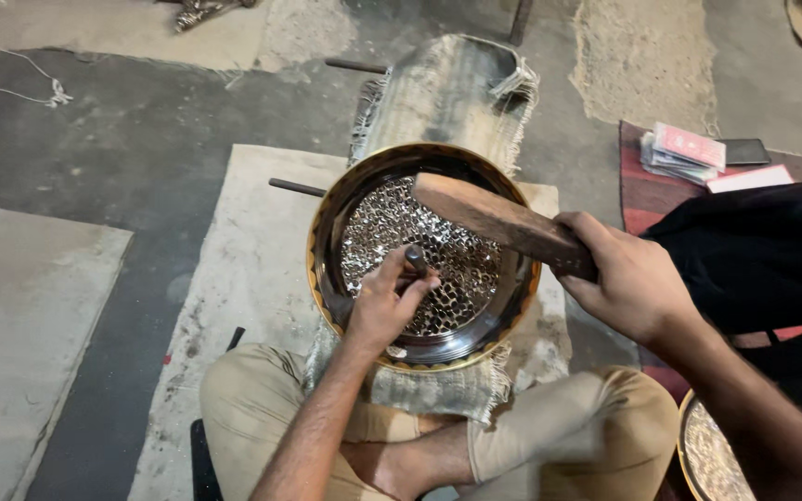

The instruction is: The person sits cross-legged and uses a hammer and a small metal punch to create a textured pattern on a large circular metal plate. They repeatedly strike the punch with the hammer, moving across the surface to form a dense pattern of indentations.

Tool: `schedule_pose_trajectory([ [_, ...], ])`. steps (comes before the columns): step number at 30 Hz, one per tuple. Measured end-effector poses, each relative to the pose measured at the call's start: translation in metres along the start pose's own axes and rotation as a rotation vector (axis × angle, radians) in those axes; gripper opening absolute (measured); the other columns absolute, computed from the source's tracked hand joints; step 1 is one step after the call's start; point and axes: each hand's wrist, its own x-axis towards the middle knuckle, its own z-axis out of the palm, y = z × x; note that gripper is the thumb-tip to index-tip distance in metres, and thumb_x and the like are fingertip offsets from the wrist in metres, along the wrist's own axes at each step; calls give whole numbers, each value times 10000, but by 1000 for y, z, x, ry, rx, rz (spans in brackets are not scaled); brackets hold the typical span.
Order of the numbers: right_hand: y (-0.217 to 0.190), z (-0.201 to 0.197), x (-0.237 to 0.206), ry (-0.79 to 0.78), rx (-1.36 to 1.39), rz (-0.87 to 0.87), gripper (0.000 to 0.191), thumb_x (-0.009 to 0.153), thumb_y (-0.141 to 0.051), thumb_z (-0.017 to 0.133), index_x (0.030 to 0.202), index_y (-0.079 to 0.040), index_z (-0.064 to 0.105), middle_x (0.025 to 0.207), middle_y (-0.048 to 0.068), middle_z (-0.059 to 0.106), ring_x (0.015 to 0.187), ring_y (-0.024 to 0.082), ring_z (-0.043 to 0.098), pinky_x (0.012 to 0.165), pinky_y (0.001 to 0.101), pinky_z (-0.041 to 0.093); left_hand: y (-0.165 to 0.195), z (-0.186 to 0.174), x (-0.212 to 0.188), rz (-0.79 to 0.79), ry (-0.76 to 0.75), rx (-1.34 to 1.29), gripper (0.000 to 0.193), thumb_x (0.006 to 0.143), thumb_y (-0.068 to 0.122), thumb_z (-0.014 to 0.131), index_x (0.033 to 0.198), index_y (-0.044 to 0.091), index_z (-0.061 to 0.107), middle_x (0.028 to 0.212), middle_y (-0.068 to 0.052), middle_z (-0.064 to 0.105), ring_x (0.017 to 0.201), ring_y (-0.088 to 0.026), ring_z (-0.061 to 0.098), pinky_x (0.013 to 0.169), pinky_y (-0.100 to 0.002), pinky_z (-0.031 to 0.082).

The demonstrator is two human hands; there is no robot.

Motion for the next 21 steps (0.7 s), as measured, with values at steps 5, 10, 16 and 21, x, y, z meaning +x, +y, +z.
schedule_pose_trajectory([
  [5,-4,-2,0,-4,-6,14,520,802,-256,717,1283,-153,548,1003,139,730,942,366,704,772,465,550,2,0,1,-13,-21,30,374,984,137,708,1315,113,536,1020,-84,784,979,-197,791,907,-382,666],
  [10,-4,-3,-2,0,-10,15,530,799,-258,717,1290,-150,550,989,141,729,938,368,705,776,468,550,3,-1,1,-8,-22,15,378,988,135,699,1323,114,524,1022,-78,786,978,-201,794,904,-380,663],
  [16,-2,-3,-2,-19,-44,59,566,787,-256,727,1314,-156,549,969,165,729,927,374,709,780,472,552,1,1,1,44,-4,15,445,984,128,690,1378,124,484,1010,-74,779,954,-205,796,887,-372,666],
  [21,0,-2,-4,48,-19,-33,575,771,-235,743,1305,-129,560,963,177,724,898,385,707,752,471,553,-2,1,1,33,-2,2,421,975,107,703,1347,140,510,1016,-89,788,961,-216,803,879,-382,671],
])
